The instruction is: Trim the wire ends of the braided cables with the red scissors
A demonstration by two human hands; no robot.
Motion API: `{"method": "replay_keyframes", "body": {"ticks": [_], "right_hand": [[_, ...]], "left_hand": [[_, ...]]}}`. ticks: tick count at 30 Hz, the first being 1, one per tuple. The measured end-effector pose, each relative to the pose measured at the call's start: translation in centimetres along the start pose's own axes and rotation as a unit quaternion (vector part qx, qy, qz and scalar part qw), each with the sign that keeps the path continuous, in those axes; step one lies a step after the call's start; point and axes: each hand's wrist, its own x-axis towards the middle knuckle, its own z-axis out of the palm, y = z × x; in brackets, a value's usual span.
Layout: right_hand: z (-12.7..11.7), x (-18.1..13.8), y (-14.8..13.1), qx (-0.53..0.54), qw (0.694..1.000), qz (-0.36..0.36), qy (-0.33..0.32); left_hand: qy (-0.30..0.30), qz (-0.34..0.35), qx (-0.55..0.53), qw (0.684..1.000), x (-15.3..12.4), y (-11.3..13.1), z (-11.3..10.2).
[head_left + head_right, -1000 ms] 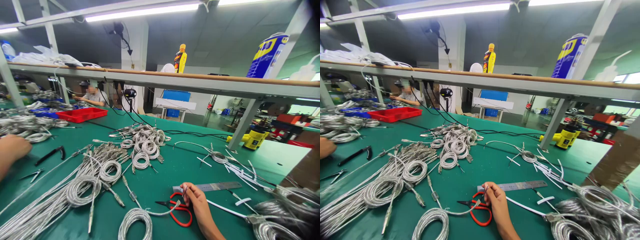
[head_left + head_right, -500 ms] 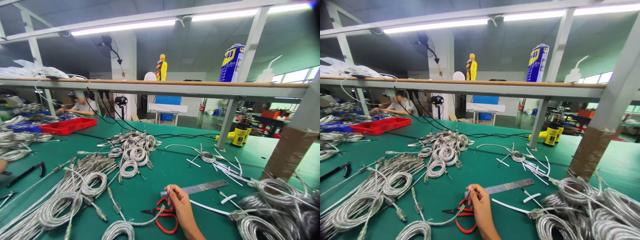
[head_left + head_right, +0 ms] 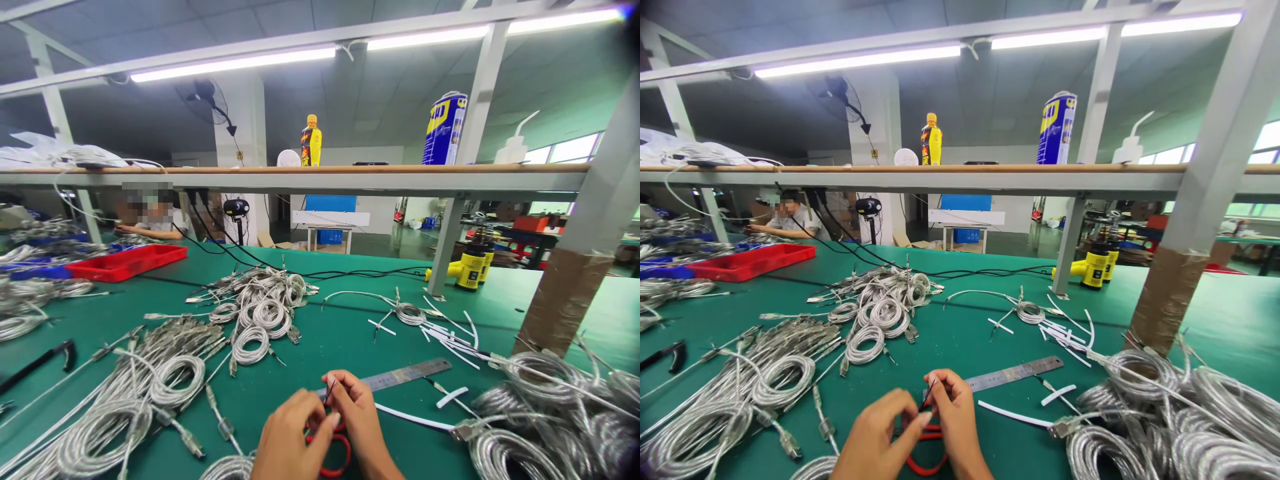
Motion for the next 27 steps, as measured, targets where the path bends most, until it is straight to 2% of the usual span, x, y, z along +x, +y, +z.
{"method": "replay_keyframes", "body": {"ticks": [2, 3, 8, 12, 15, 19, 21, 23, 27], "right_hand": [[0.1, 0.1, 0.0, 0.017, 1.000, 0.009, 0.010], [0.1, 0.1, 0.0, 0.022, 1.000, 0.012, 0.016], [0.0, 0.1, 0.3, 0.017, 0.999, 0.011, 0.029], [0.0, 0.0, -0.1, -0.018, 1.000, -0.004, 0.024], [0.1, 0.1, -0.6, -0.035, 0.999, -0.018, 0.014], [0.3, 0.1, -0.6, -0.036, 0.999, -0.016, 0.014], [0.4, 0.1, -0.3, -0.021, 1.000, 0.003, 0.021], [0.6, -0.2, 0.2, 0.012, 0.999, 0.029, 0.011], [1.7, -1.0, 0.7, 0.053, 0.994, 0.062, -0.078]], "left_hand": [[0.049, 0.001, 0.011, 0.999, 1.4, -0.3, 0.1], [0.051, -0.008, -0.002, 0.999, 1.8, -0.6, 0.2], [-0.026, -0.087, -0.157, 0.983, 2.5, -2.3, 1.4], [-0.053, -0.095, -0.254, 0.961, 3.1, -2.5, 0.7], [-0.067, -0.087, -0.278, 0.954, 3.3, -2.4, -0.2], [-0.099, -0.095, -0.272, 0.953, 3.2, -2.5, -0.2], [-0.079, -0.091, -0.262, 0.958, 3.1, -2.6, 0.0], [-0.031, -0.073, -0.248, 0.966, 3.1, -2.7, -0.1], [0.067, -0.024, -0.237, 0.969, 3.0, -2.5, -0.6]]}}
